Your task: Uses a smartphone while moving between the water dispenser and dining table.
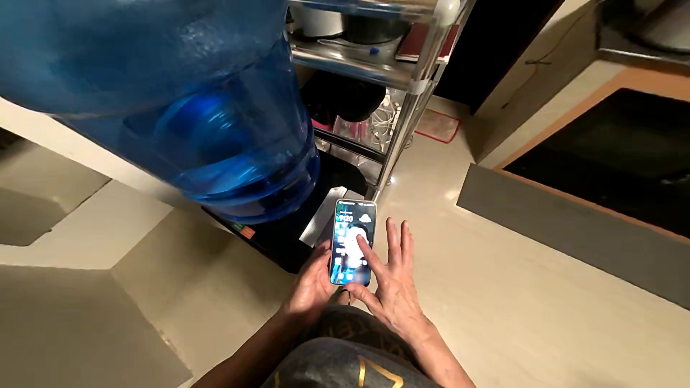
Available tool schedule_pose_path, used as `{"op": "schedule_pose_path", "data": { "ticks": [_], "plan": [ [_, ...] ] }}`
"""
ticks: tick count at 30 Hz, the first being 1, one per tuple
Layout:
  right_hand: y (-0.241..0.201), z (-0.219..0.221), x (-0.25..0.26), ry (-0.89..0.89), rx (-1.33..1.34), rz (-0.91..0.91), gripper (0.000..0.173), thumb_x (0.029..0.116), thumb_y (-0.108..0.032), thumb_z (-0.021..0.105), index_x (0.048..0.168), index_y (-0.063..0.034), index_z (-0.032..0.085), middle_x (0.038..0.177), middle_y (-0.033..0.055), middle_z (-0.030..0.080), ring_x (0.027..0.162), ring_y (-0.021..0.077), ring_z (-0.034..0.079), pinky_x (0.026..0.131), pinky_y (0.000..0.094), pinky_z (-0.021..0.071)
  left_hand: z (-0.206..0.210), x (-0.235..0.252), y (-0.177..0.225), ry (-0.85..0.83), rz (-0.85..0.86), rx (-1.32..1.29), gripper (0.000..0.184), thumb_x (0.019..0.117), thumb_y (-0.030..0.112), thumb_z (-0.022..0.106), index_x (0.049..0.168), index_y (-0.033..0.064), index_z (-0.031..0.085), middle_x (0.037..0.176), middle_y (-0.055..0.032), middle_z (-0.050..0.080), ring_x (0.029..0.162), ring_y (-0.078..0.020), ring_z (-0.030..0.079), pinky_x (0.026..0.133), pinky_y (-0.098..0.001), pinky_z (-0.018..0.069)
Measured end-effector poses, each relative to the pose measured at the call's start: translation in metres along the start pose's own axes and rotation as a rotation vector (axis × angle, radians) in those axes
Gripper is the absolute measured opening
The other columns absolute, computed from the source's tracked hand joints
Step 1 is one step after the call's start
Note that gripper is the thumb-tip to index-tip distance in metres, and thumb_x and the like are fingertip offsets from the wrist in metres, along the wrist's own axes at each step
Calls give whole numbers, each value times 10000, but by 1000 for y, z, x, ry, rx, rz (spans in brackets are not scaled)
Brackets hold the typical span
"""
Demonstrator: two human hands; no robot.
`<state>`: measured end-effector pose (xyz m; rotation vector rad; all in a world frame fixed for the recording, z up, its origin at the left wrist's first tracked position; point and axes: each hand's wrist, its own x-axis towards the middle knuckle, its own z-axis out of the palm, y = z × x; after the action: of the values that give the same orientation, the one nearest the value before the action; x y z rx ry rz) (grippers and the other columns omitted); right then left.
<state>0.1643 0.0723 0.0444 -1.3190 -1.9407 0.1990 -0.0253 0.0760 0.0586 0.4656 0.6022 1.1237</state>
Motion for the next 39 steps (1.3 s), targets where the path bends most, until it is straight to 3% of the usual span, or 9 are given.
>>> {"op": "schedule_pose_path", "data": {
  "ticks": [4, 9, 16, 19, 22, 27, 30, 33, 39],
  "plan": [
    [-6, -5, 8, -20, -146, -17, 777, 895, -862, 245, 1500, -438, 484, 1669, 222, 214, 1519, 549, 89, 1153, 793, 27, 3, 0, -4, 0, -26, 13, 396, 1081, 179, 344, 1444, 31, 403, 1278, -143, 629, 1175, -239, 644, 1017, -432, 536],
    [-5, -1, 13, -34, -194, -36, 772, 900, -858, 221, 1481, -439, 511, 1657, 190, 276, 1507, 563, 126, 1122, 826, 38, 6, -1, -6, -10, -60, -14, 376, 1094, 179, 318, 1437, 45, 395, 1265, -138, 637, 1162, -238, 656, 995, -416, 554],
    [3, -7, 15, 134, -54, -19, 781, 942, -809, 195, 1480, -341, 514, 1672, 203, 218, 1547, 486, 30, 1163, 765, -30, 3, 2, -5, 10, -47, 47, 445, 1105, 213, 301, 1511, 32, 311, 1385, -175, 571, 1255, -281, 604, 1040, -470, 521],
    [13, -8, 11, 177, 12, -63, 709, 974, -762, 164, 1392, -375, 586, 1683, 141, 229, 1556, 456, 3, 1172, 745, -54, 4, 5, -1, 31, -25, 70, 477, 1108, 231, 285, 1538, 24, 279, 1433, -171, 536, 1293, -266, 577, 1067, -465, 503],
    [17, -6, 6, 166, 61, -145, 683, 989, -734, 112, 1249, -432, 667, 1686, 10, 261, 1568, 409, -44, 1169, 736, -91, 4, 8, 4, 56, -3, 80, 496, 1111, 239, 249, 1556, 23, 266, 1476, -166, 503, 1329, -258, 548, 1089, -466, 482],
    [11, -4, 5, 126, 45, -240, 674, 1009, -707, 138, 1053, -380, 726, 1658, -66, 325, 1574, 383, -24, 1171, 723, -104, 4, 13, 14, 67, -5, 137, 523, 1120, 274, 196, 1581, 28, 225, 1513, -183, 472, 1362, -265, 524, 1112, -463, 464],
    [10, -1, 5, 104, 30, -233, 686, 1005, -717, 140, 1050, -369, 729, 1657, -48, 332, 1574, 389, -4, 1173, 723, -94, 3, 14, 16, 55, 1, 136, 520, 1124, 276, 195, 1578, 24, 221, 1507, -183, 476, 1356, -265, 530, 1113, -456, 466],
    [10, 1, 5, 76, 1, -209, 738, 988, -737, 92, 1187, -387, 710, 1658, 11, 333, 1567, 418, 0, 1171, 726, -81, 2, 14, 16, 51, -1, 109, 513, 1123, 269, 201, 1572, 22, 225, 1498, -186, 482, 1349, -266, 537, 1107, -456, 470],
    [15, 4, 9, 74, -17, -144, 747, 982, -748, 96, 1205, -379, 706, 1654, 56, 335, 1559, 448, 25, 1161, 748, -66, 1, 13, 16, 34, -23, 109, 524, 1123, 271, 211, 1580, 16, 206, 1519, -184, 458, 1371, -266, 514, 1121, -458, 455]
  ]
}}
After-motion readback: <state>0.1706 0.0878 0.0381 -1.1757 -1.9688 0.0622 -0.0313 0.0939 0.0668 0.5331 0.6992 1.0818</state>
